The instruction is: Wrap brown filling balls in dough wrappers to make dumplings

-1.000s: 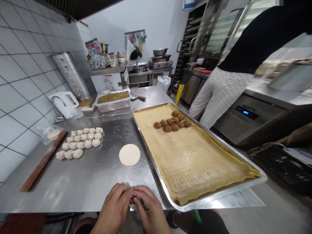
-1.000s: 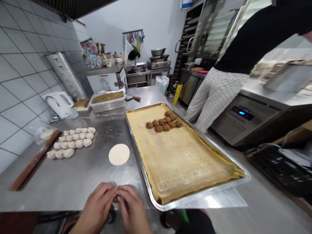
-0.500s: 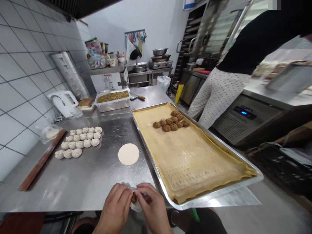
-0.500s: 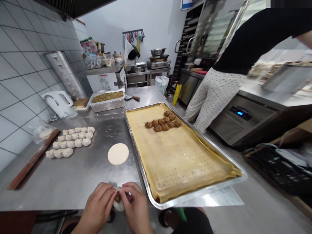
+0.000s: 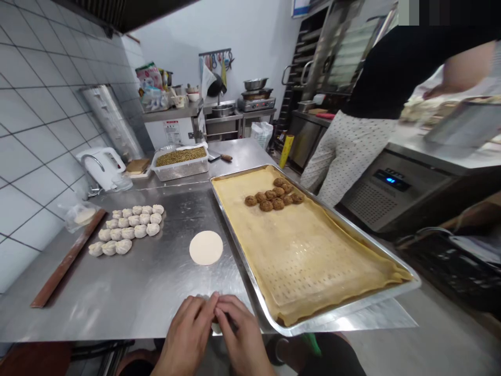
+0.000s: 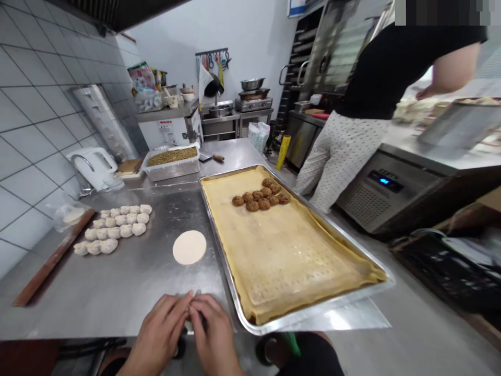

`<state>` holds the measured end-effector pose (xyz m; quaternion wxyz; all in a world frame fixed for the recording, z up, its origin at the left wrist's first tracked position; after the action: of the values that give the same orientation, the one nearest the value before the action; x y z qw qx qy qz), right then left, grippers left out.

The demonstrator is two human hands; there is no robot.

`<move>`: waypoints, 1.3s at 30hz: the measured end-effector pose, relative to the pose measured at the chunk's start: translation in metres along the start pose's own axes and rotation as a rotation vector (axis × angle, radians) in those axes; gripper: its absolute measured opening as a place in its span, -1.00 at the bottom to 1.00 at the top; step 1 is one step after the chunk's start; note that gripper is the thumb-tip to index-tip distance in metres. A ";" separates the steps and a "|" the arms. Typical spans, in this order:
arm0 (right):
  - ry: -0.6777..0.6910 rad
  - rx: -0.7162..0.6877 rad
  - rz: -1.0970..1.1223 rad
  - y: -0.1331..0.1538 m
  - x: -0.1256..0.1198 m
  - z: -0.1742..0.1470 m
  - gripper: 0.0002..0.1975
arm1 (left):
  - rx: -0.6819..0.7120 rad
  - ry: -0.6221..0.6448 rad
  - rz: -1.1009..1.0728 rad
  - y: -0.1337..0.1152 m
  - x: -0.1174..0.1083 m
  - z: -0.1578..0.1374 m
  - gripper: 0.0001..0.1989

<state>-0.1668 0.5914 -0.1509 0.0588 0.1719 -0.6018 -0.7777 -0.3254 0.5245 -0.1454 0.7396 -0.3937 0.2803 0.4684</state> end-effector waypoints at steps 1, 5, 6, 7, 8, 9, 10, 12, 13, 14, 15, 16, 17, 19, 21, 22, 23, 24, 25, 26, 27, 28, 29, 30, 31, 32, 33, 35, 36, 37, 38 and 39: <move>0.028 -0.050 -0.011 0.000 0.000 -0.001 -0.75 | 0.012 0.004 0.009 0.000 0.000 0.000 -0.67; 0.000 0.002 -0.047 -0.004 -0.003 -0.001 -0.80 | 0.008 -0.044 0.004 -0.001 0.000 0.001 -0.78; -0.025 0.058 -0.042 -0.005 -0.003 0.000 -0.79 | 0.004 -0.053 -0.004 -0.001 0.000 0.001 -0.80; -0.038 0.102 -0.033 -0.005 -0.003 0.001 -0.76 | 0.000 -0.060 -0.010 -0.002 0.000 0.002 -0.80; -0.035 0.121 -0.020 -0.004 -0.002 0.002 -0.73 | -0.005 -0.055 -0.012 -0.002 0.000 0.002 -0.79; -0.019 0.109 -0.009 -0.003 -0.002 0.002 -0.73 | -0.005 -0.038 -0.011 -0.002 0.000 0.002 -0.76; 0.006 0.072 -0.004 -0.003 -0.001 0.001 -0.74 | -0.002 -0.016 -0.006 -0.001 0.000 0.002 -0.70; 0.059 -0.033 -0.018 -0.003 -0.001 -0.002 -0.75 | 0.004 0.021 0.002 0.000 0.000 0.001 -0.63; 0.066 -0.061 -0.029 -0.004 -0.001 -0.003 -0.74 | 0.004 0.024 0.002 0.000 0.000 0.001 -0.65; 0.058 -0.054 -0.036 -0.005 -0.001 -0.004 -0.74 | 0.002 0.015 0.001 0.000 0.000 0.000 -0.69; 0.039 -0.013 -0.038 -0.006 -0.001 -0.004 -0.77 | -0.002 -0.008 0.000 -0.001 0.001 -0.001 -0.75; 0.009 0.049 -0.033 -0.006 -0.002 -0.003 -0.79 | -0.005 -0.034 0.000 -0.002 0.001 -0.002 -0.79; -0.018 0.111 -0.023 -0.006 -0.002 -0.002 -0.78 | -0.005 -0.056 -0.002 -0.002 0.002 -0.002 -0.80; -0.038 0.167 0.003 -0.004 -0.002 0.000 -0.73 | -0.006 -0.070 -0.001 -0.003 0.004 -0.003 -0.78; -0.007 0.092 0.019 -0.003 -0.002 -0.001 -0.75 | 0.005 -0.034 0.004 -0.003 0.004 -0.002 -0.69; 0.017 0.032 0.016 -0.003 -0.002 -0.002 -0.76 | 0.013 -0.013 0.007 -0.002 0.003 -0.001 -0.65; 0.026 -0.023 0.006 -0.004 -0.002 -0.004 -0.76 | 0.020 0.000 0.008 -0.002 0.002 -0.001 -0.64; 0.021 -0.051 -0.009 -0.005 -0.003 -0.005 -0.76 | 0.023 0.004 0.008 -0.003 0.001 0.000 -0.68; 0.006 -0.046 -0.025 -0.006 -0.003 -0.006 -0.77 | 0.022 -0.002 0.007 -0.003 0.000 0.000 -0.74; -0.017 -0.009 -0.037 -0.007 -0.003 -0.006 -0.80 | 0.015 -0.011 0.010 -0.003 -0.001 0.000 -0.79; -0.044 0.048 -0.040 -0.008 -0.003 -0.005 -0.81 | 0.008 -0.016 0.015 -0.004 -0.001 0.001 -0.81; -0.070 0.109 -0.033 -0.007 -0.002 -0.004 -0.79 | -0.001 -0.019 0.019 -0.005 -0.001 0.001 -0.81; -0.083 0.156 -0.018 -0.006 -0.001 -0.002 -0.75 | -0.013 -0.018 0.021 -0.005 0.000 0.000 -0.81; -0.085 0.179 0.001 -0.004 0.001 -0.001 -0.74 | -0.022 -0.013 0.020 -0.005 0.000 0.000 -0.79; -0.079 0.172 0.020 -0.002 0.002 -0.001 -0.74 | -0.024 -0.002 0.017 -0.005 0.000 0.000 -0.77; -0.063 0.142 0.034 -0.001 0.003 -0.001 -0.75 | -0.019 0.008 0.017 -0.004 0.000 0.000 -0.72; -0.041 0.099 0.041 0.000 0.003 -0.003 -0.75 | -0.012 0.015 0.019 -0.004 -0.001 0.001 -0.66; -0.005 0.030 0.052 0.000 0.001 -0.007 -0.73 | -0.006 0.020 0.009 -0.004 -0.003 0.002 -0.65; -0.011 0.031 0.061 -0.001 -0.001 -0.009 -0.72 | -0.019 0.011 -0.010 -0.005 -0.004 0.003 -0.69; -0.030 0.062 0.077 -0.003 -0.003 -0.011 -0.70 | -0.041 -0.007 -0.041 -0.007 -0.006 0.004 -0.74; -0.059 0.123 0.107 -0.004 -0.004 -0.012 -0.68 | -0.070 -0.029 -0.082 -0.009 -0.008 0.005 -0.77; -0.087 0.212 0.160 -0.004 -0.005 -0.013 -0.64 | -0.103 -0.051 -0.133 -0.012 -0.011 0.007 -0.79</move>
<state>-0.1577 0.5822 -0.1570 0.0758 0.0946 -0.6943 -0.7094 -0.3183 0.5219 -0.1293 0.7546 -0.4369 0.2103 0.4421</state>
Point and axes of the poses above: each hand's wrist, its own z-axis towards the middle knuckle, its own x-axis out of the palm, y = z × x, the point moved 1 cm from there along z, towards the middle knuckle, and after that the axes turned 9 degrees about -y, right-handed, at the moved point
